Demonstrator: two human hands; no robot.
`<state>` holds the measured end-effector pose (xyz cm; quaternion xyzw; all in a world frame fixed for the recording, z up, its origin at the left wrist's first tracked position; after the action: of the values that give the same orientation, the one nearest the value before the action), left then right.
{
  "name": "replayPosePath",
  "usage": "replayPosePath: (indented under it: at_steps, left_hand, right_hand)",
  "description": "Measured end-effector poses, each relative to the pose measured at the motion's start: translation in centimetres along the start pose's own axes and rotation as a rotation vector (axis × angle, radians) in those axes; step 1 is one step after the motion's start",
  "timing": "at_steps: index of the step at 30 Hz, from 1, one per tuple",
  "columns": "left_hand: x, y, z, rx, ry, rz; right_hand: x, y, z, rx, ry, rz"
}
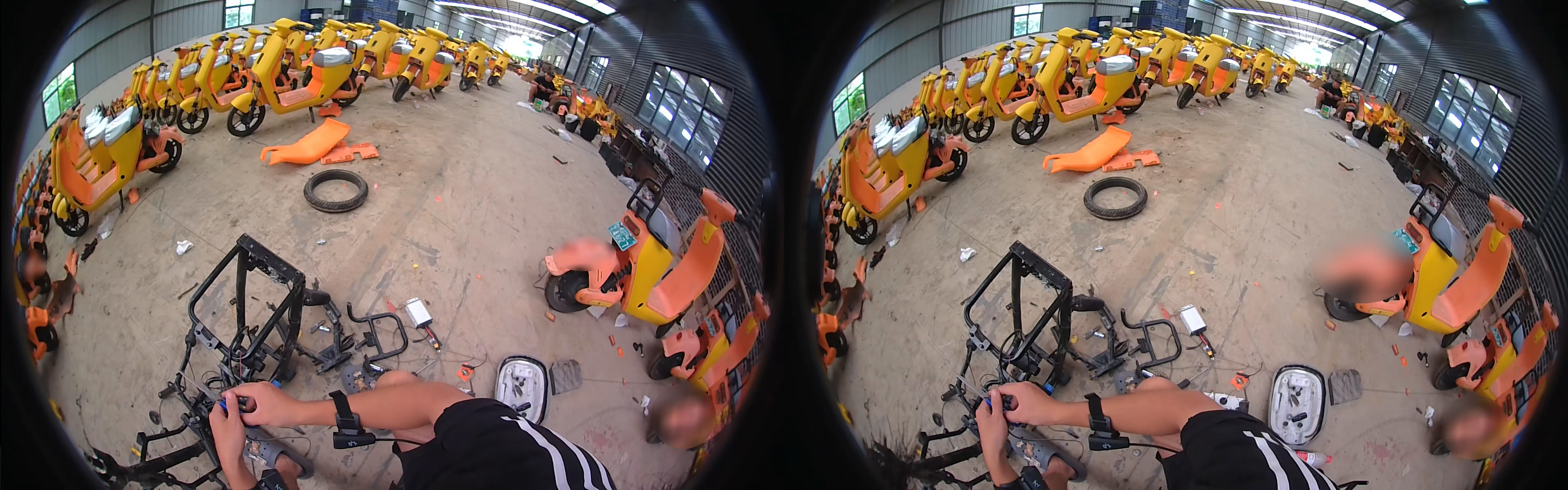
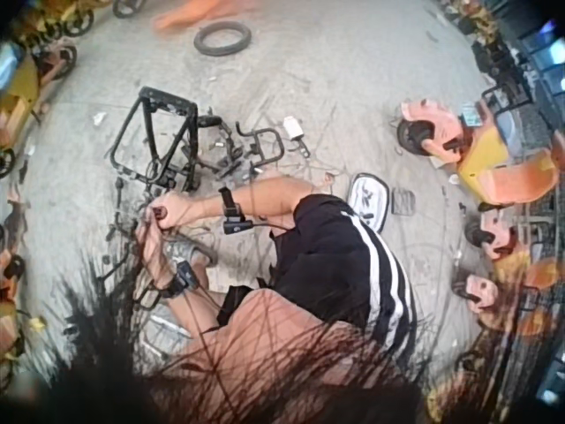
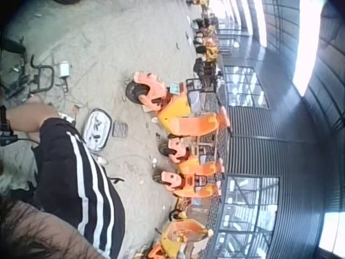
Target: The person organizes and secures electrical wires on a scooter frame using a blue pair of scissors to trim zip ties.
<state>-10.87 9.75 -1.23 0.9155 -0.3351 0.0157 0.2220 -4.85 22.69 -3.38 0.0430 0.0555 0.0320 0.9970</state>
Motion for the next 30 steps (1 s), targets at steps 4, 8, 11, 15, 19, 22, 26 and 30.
replayPosePath:
  at_steps: [4,8,11,15,19,22,26,30]
  left_hand:
    - [-0.3,-0.6,0.2,-0.019,-0.071,-0.04]
    - [-0.5,-1.2,0.5,-0.13,-0.111,-0.117]
    - [-0.5,-1.0,1.2,-0.169,-0.133,-0.146]
    - [-1.2,-0.8,1.9,-0.221,-0.066,-0.158]
    - [-1.2,-0.8,2.0,-0.187,-0.096,-0.219]
    - [-1.9,0.0,3.3,-0.364,-0.129,-0.305]
    - [-1.7,-0.2,2.6,-0.367,-0.086,-0.284]
    - [-1.5,-0.7,2.3,-0.343,-0.1,-0.272]
  right_hand:
    - [-0.4,0.1,0.1,0.139,0.096,-0.095]
    - [-0.3,0.2,0.3,0.166,0.085,-0.132]
    - [-0.4,0.3,1.1,0.146,-0.02,-0.165]
    - [-0.6,-0.4,0.3,0.207,-0.008,-0.319]
    - [-0.9,-0.1,-0.3,0.29,-0.073,-0.193]
    - [-1.5,-0.2,-0.4,0.381,-0.063,-0.175]
    - [-1.4,0.5,-1.0,0.36,-0.098,-0.07]
    - [-1.5,1.1,-1.4,0.168,-0.265,0.077]
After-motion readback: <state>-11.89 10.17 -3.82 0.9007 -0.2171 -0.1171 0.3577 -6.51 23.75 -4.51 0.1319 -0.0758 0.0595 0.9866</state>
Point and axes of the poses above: each hand's wrist, its own x-axis away from the middle knuckle, its own y-axis out of the back of the hand, z = x × y, the point moved 1 cm from there along -x, towards the middle knuckle, and after that the axes turned 11 degrees about z, right-handed, at the moved point
